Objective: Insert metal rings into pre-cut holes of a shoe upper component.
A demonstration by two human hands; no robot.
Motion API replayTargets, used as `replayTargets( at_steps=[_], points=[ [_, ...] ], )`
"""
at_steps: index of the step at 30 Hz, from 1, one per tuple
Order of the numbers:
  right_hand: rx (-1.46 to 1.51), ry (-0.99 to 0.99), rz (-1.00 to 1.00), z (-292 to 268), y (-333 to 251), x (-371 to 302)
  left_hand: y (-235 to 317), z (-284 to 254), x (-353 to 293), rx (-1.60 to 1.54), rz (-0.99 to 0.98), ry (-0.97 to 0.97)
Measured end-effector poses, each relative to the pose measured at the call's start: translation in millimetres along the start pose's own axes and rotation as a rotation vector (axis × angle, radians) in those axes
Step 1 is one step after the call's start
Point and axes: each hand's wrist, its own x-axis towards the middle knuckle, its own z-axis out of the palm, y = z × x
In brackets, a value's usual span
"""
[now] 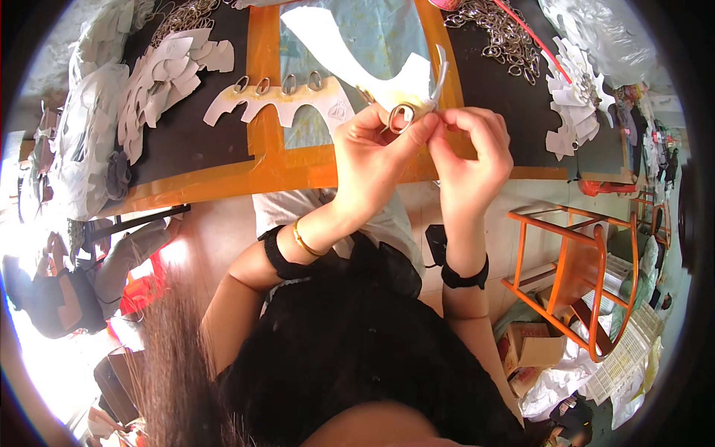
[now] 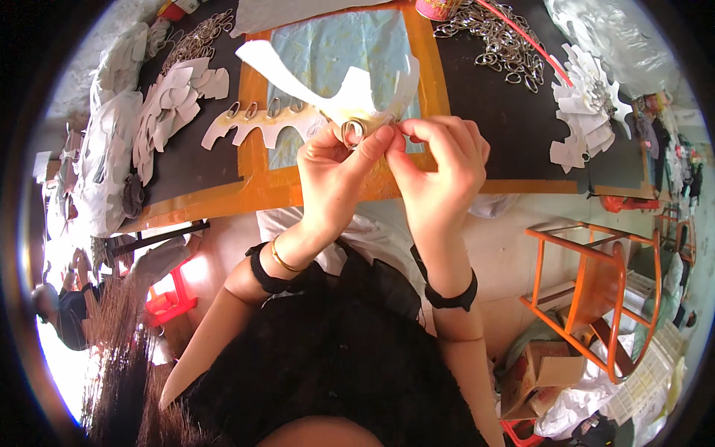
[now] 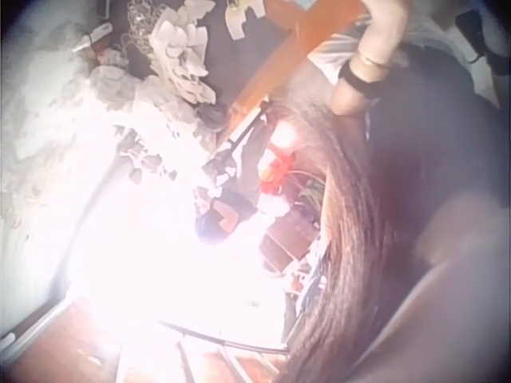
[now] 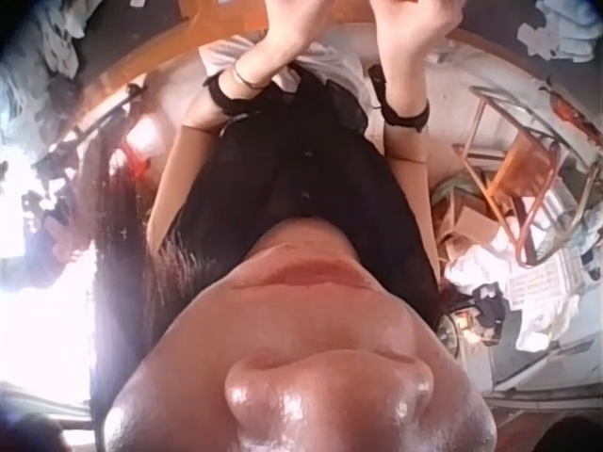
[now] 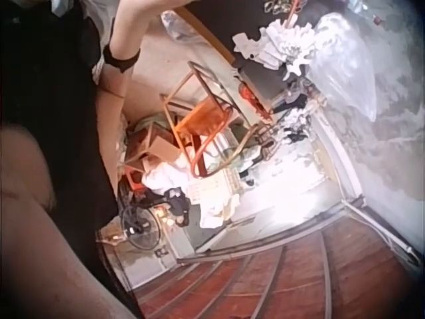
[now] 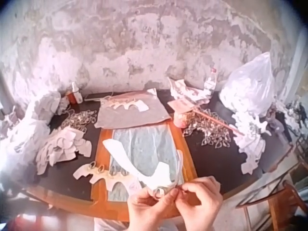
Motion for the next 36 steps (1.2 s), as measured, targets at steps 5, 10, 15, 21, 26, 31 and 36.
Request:
replayTargets(
  at_steps=[5,10,15,21,26,31,36],
  points=[
    [0.768,-0.426,0.726,-20,6,14,15,-14,14,0.261,-0.007,-0.199],
    [0.731,-0.416,0.722,-22,-4,18,30,-19,21,0.118,-0.264,-0.266],
    [0.516,-0.265,0.461,-15,-9,5,25,-20,16,0.028,-0.145,-0.145],
    [0.577,-0.22,0.485,-10,-2,12,25,-4,18,0.165,-0.072,-0.148],
    [0.626,-0.208,0.531,2,-12,19,31,-15,26,0.181,-0.062,-0.108],
    [0.447,-0.231,0.245,-5,-20,27,43,-18,19,0.297,0.046,-0.061],
    [0.544,-0.477,0.143,-2,-47,70,91,-29,25,0.275,0.187,-0.156]
  ],
)
